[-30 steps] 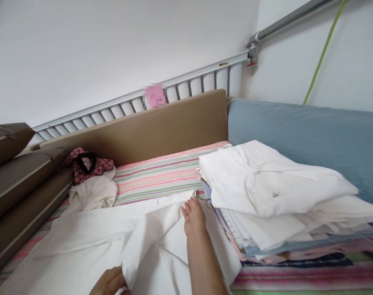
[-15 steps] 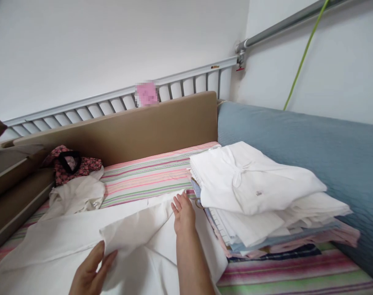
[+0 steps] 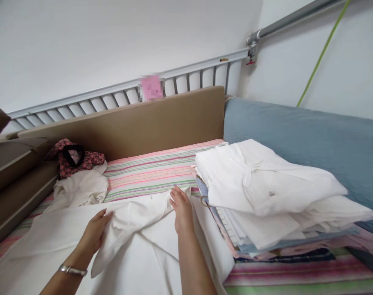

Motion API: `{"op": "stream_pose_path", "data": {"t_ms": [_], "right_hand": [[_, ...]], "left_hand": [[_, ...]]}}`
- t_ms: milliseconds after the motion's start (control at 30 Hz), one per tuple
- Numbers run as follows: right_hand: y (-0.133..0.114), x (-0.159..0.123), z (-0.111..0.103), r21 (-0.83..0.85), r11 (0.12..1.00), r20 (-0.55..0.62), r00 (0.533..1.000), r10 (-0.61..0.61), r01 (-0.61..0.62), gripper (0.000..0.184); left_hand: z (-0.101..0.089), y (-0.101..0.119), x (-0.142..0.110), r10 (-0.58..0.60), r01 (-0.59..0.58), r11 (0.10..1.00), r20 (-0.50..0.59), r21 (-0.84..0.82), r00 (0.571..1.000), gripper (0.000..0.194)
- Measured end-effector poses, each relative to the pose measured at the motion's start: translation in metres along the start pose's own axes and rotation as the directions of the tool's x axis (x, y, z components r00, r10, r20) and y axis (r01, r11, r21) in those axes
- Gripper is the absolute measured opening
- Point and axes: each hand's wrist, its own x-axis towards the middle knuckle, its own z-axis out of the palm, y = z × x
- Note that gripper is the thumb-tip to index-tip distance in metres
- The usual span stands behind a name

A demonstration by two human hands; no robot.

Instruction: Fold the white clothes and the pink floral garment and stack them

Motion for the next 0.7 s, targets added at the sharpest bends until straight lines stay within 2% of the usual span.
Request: {"op": "stream_pose_path", "data": {"t_ms": [133, 267, 367, 467, 567, 633, 700], "right_hand": [[0.0, -0.003, 0.004, 0.014, 0.999, 0.071, 0.996, -0.048, 0.047, 0.047], [0.004, -0.001, 0.002, -0.007, 1.0, 0.015, 1.0, -0.016, 0.016, 0.045], [0.007, -0.001, 0.003, -0.049, 0.999, 0.002, 1.0, -0.01, 0.01, 0.044], [0.01, -0.004, 0.008, -0.078, 0.996, 0.048, 0.998, -0.047, 0.05, 0.044], [0.019, -0.004, 0.01, -0.104, 0.992, 0.075, 0.995, -0.058, 0.066, 0.047], [0.026, 0.001, 0.007, -0.147, 0.989, 0.024, 0.999, -0.028, 0.031, 0.055], [0.031, 0.007, 0.001, -0.179, 0.984, -0.081, 0.997, -0.005, -0.009, 0.063]], "left_hand": [[-0.002, 0.008, 0.005, 0.085, -0.086, 0.993, -0.017, -0.086, 0.996, 0.028], [-0.011, -0.009, 0.017, -0.002, 0.0, 1.0, -0.1, -0.018, 0.995, 0.033], [-0.014, -0.021, 0.02, -0.028, 0.03, 0.999, -0.078, 0.03, 0.997, 0.036], [-0.01, -0.016, 0.011, -0.018, 0.018, 0.999, -0.001, 0.043, 1.0, 0.036], [-0.007, -0.002, -0.005, -0.029, 0.027, 0.999, 0.161, 0.017, 0.987, 0.042], [-0.009, 0.004, -0.018, -0.057, 0.061, 0.998, 0.256, -0.009, 0.965, 0.049], [-0.016, 0.006, -0.031, -0.09, 0.101, 0.995, 0.301, -0.021, 0.95, 0.054]]}}
